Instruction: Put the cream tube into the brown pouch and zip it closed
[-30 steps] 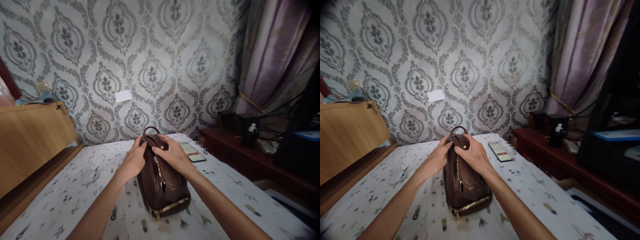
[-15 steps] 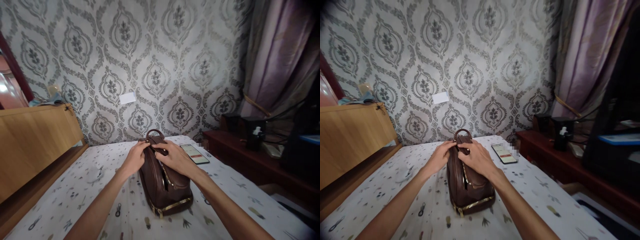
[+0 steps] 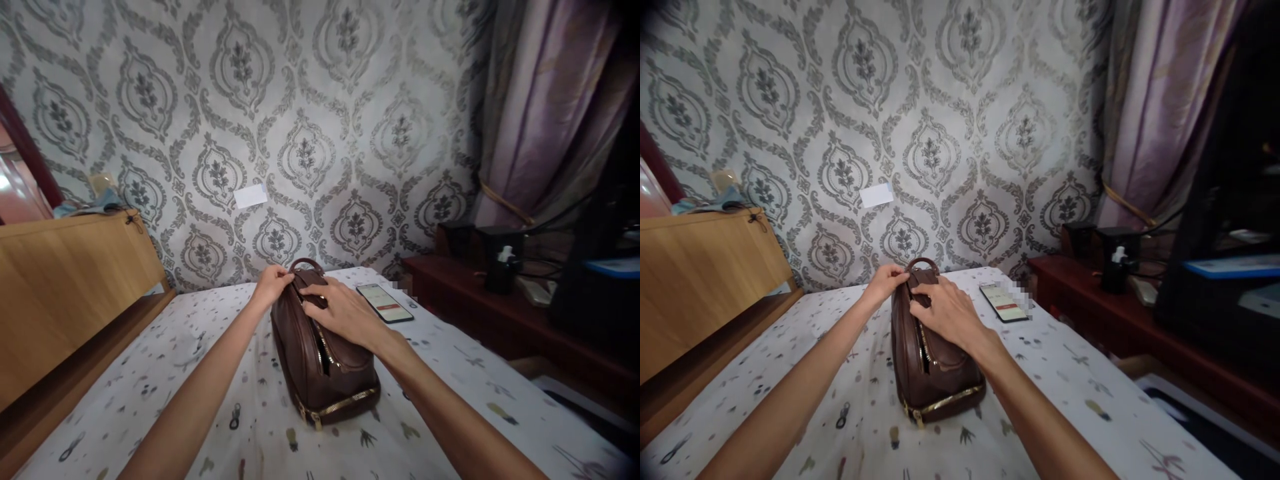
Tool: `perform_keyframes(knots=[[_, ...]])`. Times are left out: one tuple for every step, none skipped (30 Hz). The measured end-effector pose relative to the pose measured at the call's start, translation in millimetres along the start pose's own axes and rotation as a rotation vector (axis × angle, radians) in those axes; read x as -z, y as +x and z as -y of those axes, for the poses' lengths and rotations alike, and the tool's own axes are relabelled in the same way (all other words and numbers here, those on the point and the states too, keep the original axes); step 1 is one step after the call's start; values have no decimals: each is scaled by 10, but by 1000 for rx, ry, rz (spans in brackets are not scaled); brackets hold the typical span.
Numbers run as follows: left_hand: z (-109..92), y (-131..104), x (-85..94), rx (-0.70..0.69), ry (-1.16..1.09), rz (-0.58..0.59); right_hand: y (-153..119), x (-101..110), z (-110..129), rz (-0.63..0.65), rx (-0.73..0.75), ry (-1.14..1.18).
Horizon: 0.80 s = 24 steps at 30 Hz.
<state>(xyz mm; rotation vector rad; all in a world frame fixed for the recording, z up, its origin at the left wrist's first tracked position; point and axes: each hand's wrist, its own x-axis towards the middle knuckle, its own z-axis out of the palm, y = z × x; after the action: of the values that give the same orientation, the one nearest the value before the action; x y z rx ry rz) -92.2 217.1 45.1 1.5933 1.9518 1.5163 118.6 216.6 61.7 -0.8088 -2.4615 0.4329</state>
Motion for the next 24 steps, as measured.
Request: perform_keyframes(knots=[[0,12,-5,14,-5,0,-1,-3,-3,0,4,-2],[-2,16,-5,27,-11,0,0,-8,-9,-1,11,-2],[-5,14,-3,38,-19,-2,1,-15,-15,-6,19,-2],[-10,5,0,49,-28,-4,4,-23,-22,-13,28,-5],[-17,-8,2,60,-39,-7,6,-31,-26,-18,34,-11],[-24,-24,3,72,-52,-9,7,-37,-28,-20,36,-19],[-32,-42,2,85,-66,-12,7,-41,-26,-19,31,-31],[-39,-60,0,99,-82,-15,5,-42,-21,-17,23,-44],[-46,-76,-3,114,-98,-18,2,-41,-14,-14,15,-57],[-52,-90,-5,131,-115,-24,-2,-38,-6,-9,8,-69],[-57,-100,-7,148,-130,-29,-6,-36,2,-6,2,-79],[-61,-106,-6,166,-143,-35,-9,-33,8,-3,-5,-87],[-65,-109,-5,183,-154,-40,-11,-31,13,2,-12,-92],[-69,-111,-2,197,-163,-44,-12,-31,15,5,-16,-95],[-74,-112,1,209,-171,-46,-12,-32,15,5,-20,-96],[-80,-114,5,216,-177,-47,-11,-33,15,3,-23,-96],[-87,-118,9,218,-183,-44,-11,-35,15,0,-24,-96],[-96,-125,12,217,-188,-39,-11,-36,16,-3,-24,-97],[-106,-136,15,212,-193,-32,-11,-37,18,-4,-25,-99],[-118,-150,19,207,-198,-22,-12,-38,21,-4,-28,-101],[-130,-166,22,201,-202,-11,-13,-38,24,-3,-31,-104],[-143,-185,27,195,-207,1,-14,-38,27,-3,-33,-107],[-157,-204,32,189,-211,15,-15,-38,29,-4,-32,-108],[-170,-225,37,181,-214,28,-16,-37,29,-3,-27,-104]])
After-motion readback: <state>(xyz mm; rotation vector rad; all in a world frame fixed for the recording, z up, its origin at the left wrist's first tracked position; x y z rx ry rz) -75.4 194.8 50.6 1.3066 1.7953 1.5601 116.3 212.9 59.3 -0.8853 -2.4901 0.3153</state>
